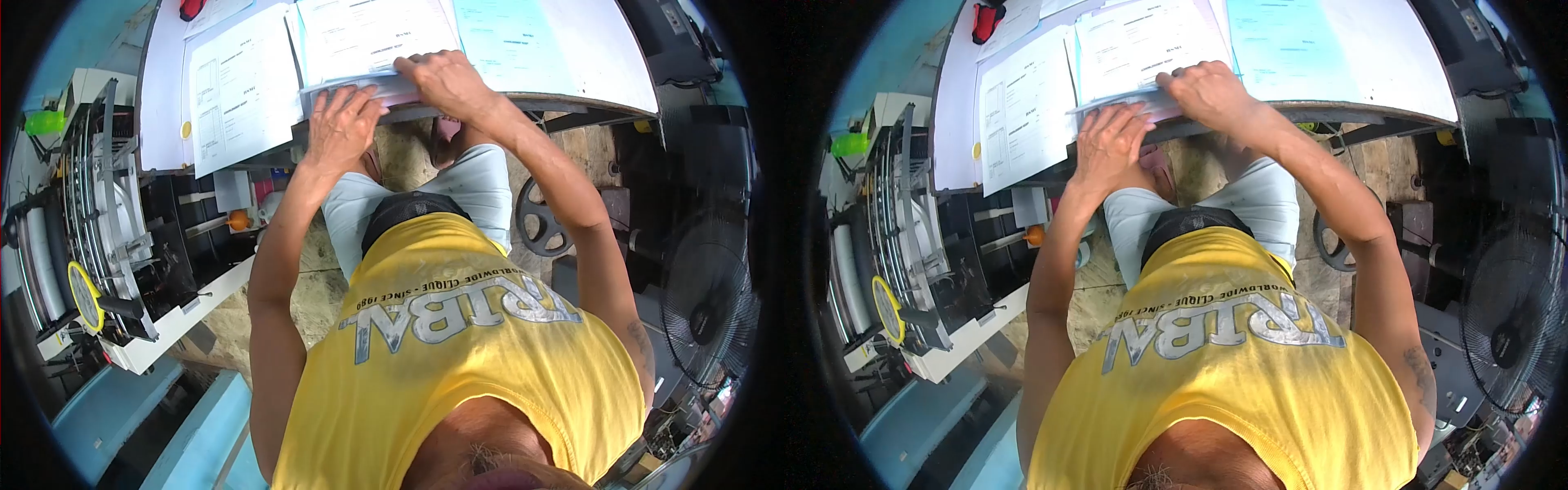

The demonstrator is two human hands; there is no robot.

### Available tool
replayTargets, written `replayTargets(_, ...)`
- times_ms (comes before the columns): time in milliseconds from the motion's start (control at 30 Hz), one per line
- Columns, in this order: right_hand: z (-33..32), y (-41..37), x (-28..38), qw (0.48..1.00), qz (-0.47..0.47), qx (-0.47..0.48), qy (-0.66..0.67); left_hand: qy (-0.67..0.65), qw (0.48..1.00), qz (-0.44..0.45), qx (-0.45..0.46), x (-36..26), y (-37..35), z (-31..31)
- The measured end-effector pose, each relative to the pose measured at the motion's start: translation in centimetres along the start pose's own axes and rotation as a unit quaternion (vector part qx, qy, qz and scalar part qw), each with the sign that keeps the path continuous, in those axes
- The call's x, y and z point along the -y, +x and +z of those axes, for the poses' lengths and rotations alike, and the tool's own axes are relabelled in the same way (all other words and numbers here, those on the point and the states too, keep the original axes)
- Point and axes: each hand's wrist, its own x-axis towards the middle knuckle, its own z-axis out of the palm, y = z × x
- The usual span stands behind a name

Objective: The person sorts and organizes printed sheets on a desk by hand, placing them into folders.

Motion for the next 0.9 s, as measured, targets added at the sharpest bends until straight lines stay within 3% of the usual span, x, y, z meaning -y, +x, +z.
replayTargets(33,-0.1,0.0,-0.5,0.999,0.017,0.047,0.009,0.003,1.000,-0.008,0.004,0.6,-0.2,-0.3)
replayTargets(167,-1.3,0.3,-1.1,0.995,-0.023,0.077,0.057,0.042,0.999,0.014,-0.009,1.3,0.5,-1.4)
replayTargets(333,-1.0,0.4,-0.6,0.998,-0.046,0.039,0.004,0.108,0.991,0.051,-0.059,1.2,1.3,-1.6)
replayTargets(433,-1.8,1.9,-0.9,0.996,-0.030,0.073,-0.046,0.140,0.965,0.067,-0.209,-1.5,3.2,-3.2)
replayTargets(467,-2.5,2.6,-1.1,0.993,-0.023,0.093,-0.063,0.119,0.968,0.095,-0.199,-2.7,3.5,-2.8)
replayTargets(533,-3.3,4.1,-2.4,0.991,-0.094,0.003,-0.094,0.076,0.969,0.148,-0.180,-5.3,3.9,-1.2)
replayTargets(600,-5.6,5.9,-3.9,0.975,-0.153,0.040,-0.157,0.041,0.970,0.212,-0.108,-8.2,5.8,1.3)
replayTargets(667,-8.7,6.7,-5.0,0.965,-0.196,0.001,-0.173,0.021,0.980,0.195,-0.021,-10.3,8.4,3.7)
replayTargets(700,-9.5,6.5,-6.2,0.959,-0.228,-0.039,-0.164,0.033,0.983,0.180,-0.030,-10.7,9.5,5.4)
replayTargets(800,-11.9,3.6,-9.3,0.965,-0.212,-0.011,-0.155,0.080,0.985,0.150,-0.020,-10.9,10.7,9.2)
replayTargets(900,-9.6,-2.8,-14.2,0.961,-0.150,-0.033,-0.231,0.078,0.984,0.163,0.005,-11.4,10.4,10.0)
